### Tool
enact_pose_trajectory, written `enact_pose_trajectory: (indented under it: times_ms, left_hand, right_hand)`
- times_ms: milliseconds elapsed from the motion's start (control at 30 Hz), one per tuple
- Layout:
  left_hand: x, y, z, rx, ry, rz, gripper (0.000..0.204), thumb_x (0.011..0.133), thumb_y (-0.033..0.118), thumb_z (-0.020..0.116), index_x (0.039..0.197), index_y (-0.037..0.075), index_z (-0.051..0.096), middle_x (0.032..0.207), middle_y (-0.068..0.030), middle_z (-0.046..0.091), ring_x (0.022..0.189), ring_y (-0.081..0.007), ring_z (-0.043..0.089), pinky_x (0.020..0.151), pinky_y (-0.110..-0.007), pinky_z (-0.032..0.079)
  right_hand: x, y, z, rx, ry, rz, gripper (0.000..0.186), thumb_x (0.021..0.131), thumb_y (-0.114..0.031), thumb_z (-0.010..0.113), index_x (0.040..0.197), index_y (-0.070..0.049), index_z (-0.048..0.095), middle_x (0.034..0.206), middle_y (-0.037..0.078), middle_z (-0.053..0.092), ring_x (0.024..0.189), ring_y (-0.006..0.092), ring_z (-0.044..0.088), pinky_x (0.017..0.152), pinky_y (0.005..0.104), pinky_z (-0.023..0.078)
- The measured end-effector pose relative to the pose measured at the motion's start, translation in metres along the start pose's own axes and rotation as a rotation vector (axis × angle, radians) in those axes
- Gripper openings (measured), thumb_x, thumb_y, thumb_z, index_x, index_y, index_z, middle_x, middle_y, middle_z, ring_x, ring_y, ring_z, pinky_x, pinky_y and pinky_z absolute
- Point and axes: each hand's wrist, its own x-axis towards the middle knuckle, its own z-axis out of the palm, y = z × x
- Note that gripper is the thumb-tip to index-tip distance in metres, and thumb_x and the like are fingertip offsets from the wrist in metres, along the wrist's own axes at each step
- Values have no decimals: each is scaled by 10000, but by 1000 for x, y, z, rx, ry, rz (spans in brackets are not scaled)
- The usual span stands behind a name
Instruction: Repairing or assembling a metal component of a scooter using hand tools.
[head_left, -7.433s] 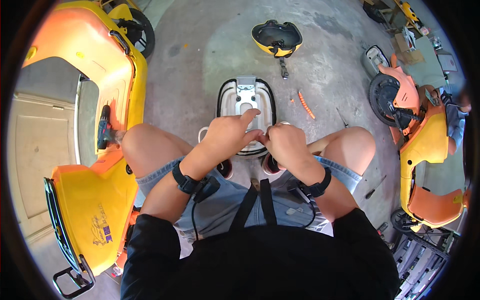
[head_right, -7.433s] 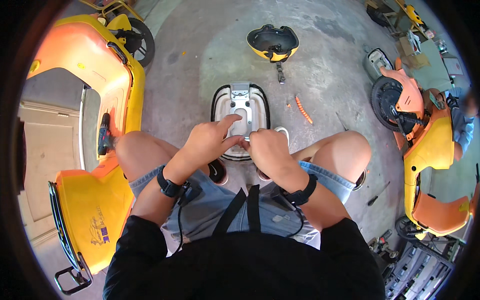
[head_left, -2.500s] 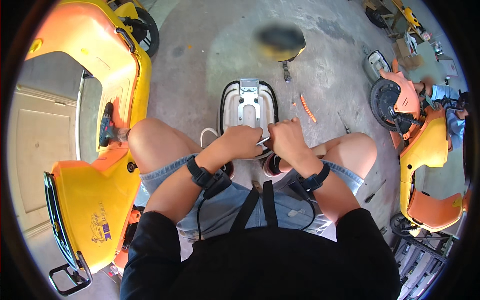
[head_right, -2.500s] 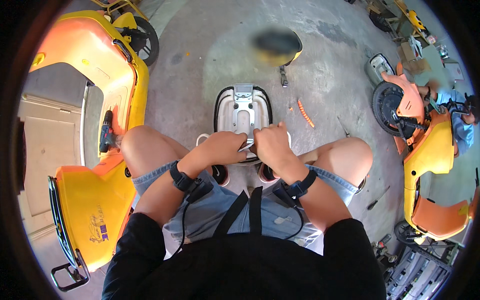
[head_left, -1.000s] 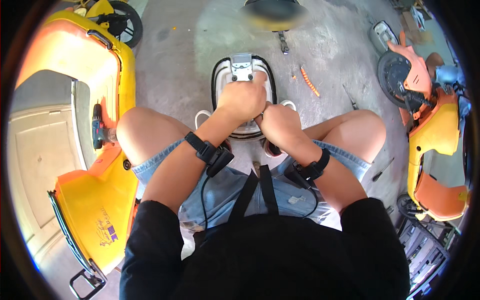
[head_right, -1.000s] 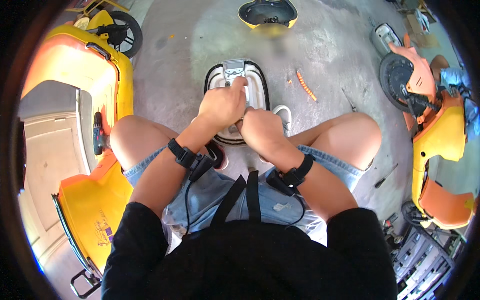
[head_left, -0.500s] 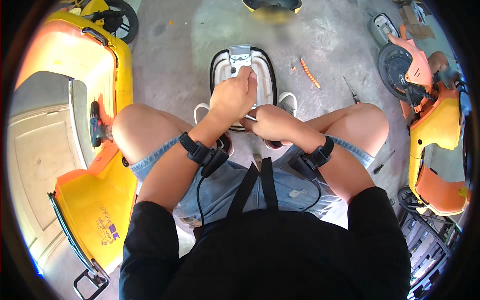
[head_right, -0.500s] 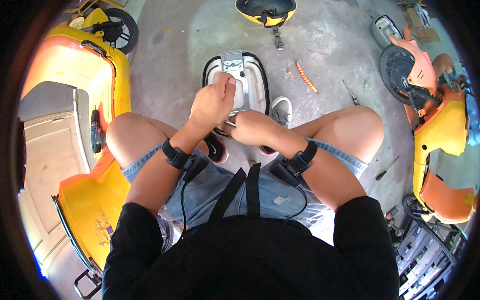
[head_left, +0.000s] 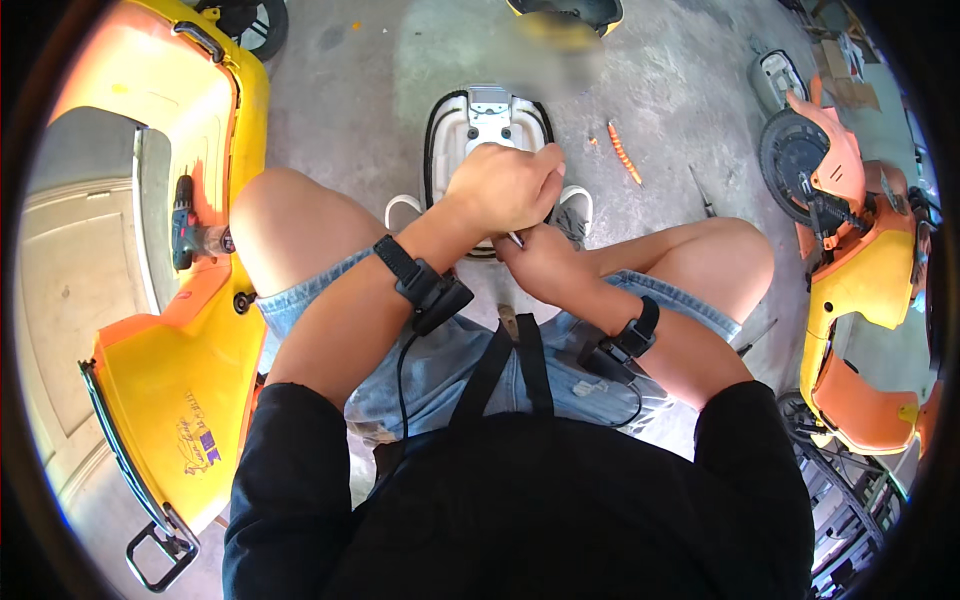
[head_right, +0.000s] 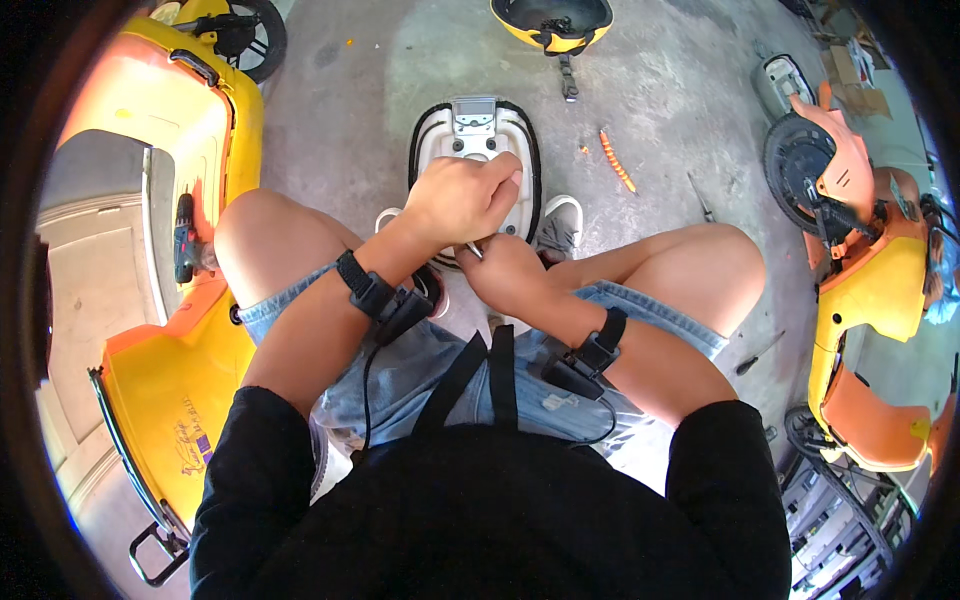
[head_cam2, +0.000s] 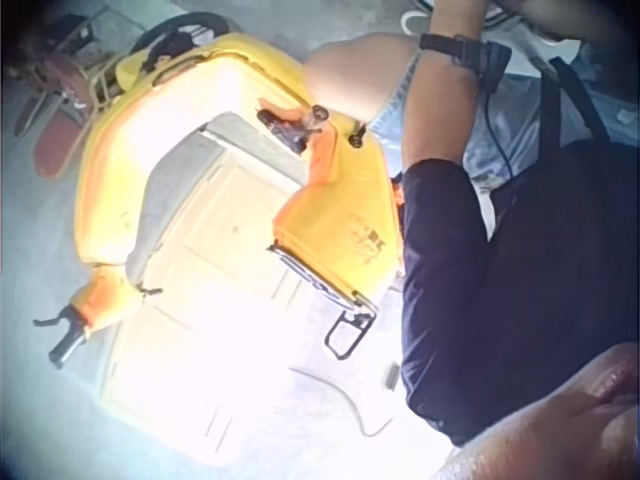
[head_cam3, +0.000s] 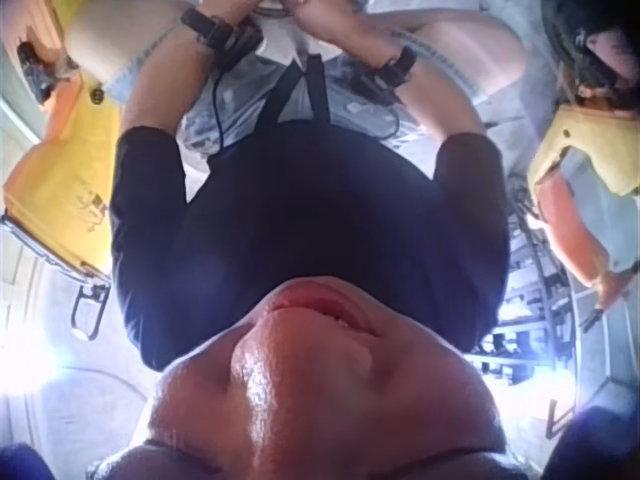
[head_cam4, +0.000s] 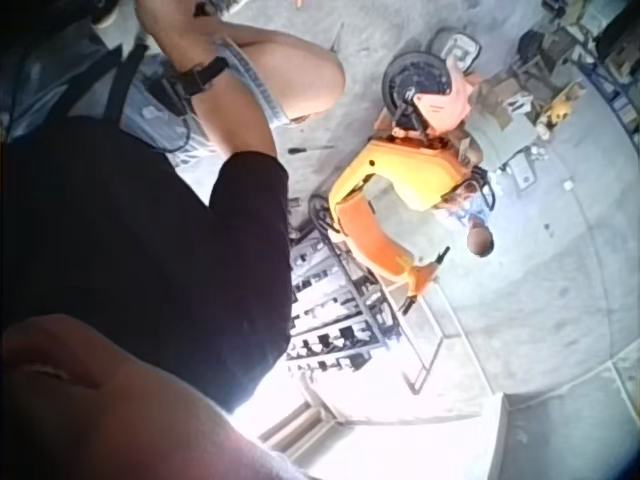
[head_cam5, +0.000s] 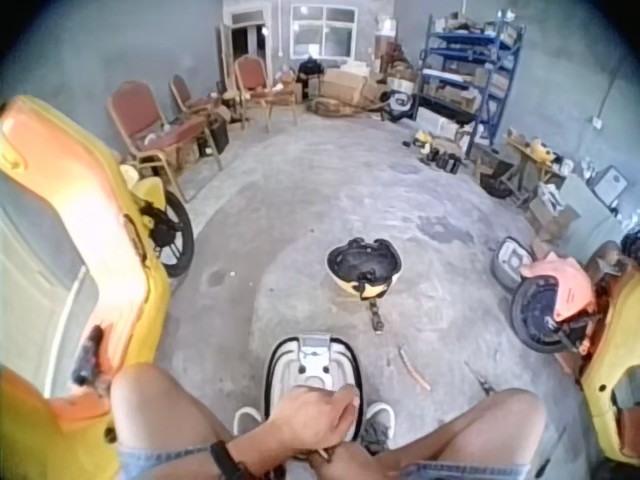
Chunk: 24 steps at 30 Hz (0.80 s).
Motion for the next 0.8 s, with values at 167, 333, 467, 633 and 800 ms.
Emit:
enact_pose_trajectory:
  times_ms: [167,333,467,633,800]
  left_hand:
    - [13,3,-2,-30,-77,132,187,870,258,509,796,95,561,532,-125,560,505,-343,573,484,-459,445]
    - [15,5,-2,-44,-164,316,231,871,280,524,731,98,553,516,-118,529,506,-330,557,474,-443,425]
    - [14,30,32,10,-387,445,245,870,304,531,717,114,556,557,-102,540,550,-331,568,503,-446,443]
    - [3,11,15,-188,-105,246,272,901,306,514,753,82,560,604,-136,553,576,-354,561,519,-436,443]
    - [5,11,-18,-293,309,-414,282,943,270,506,859,6,560,648,-165,563,539,-323,526,540,-369,434]
  right_hand:
    - [-1,7,18,145,179,-11,341,880,-300,514,946,17,622,790,285,610,768,459,590,704,509,458]
    - [-6,2,37,221,196,147,271,890,-201,508,1017,26,585,935,242,641,911,373,624,764,431,457]
    - [-12,31,108,521,664,-193,232,920,-174,496,1003,40,531,710,91,580,635,177,533,586,350,432]
    - [-16,3,44,437,23,165,420,927,-385,483,831,14,566,633,47,550,547,145,504,512,325,390]
    - [2,-3,13,400,-186,272,480,925,-437,446,878,11,612,676,151,587,637,281,570,609,378,428]
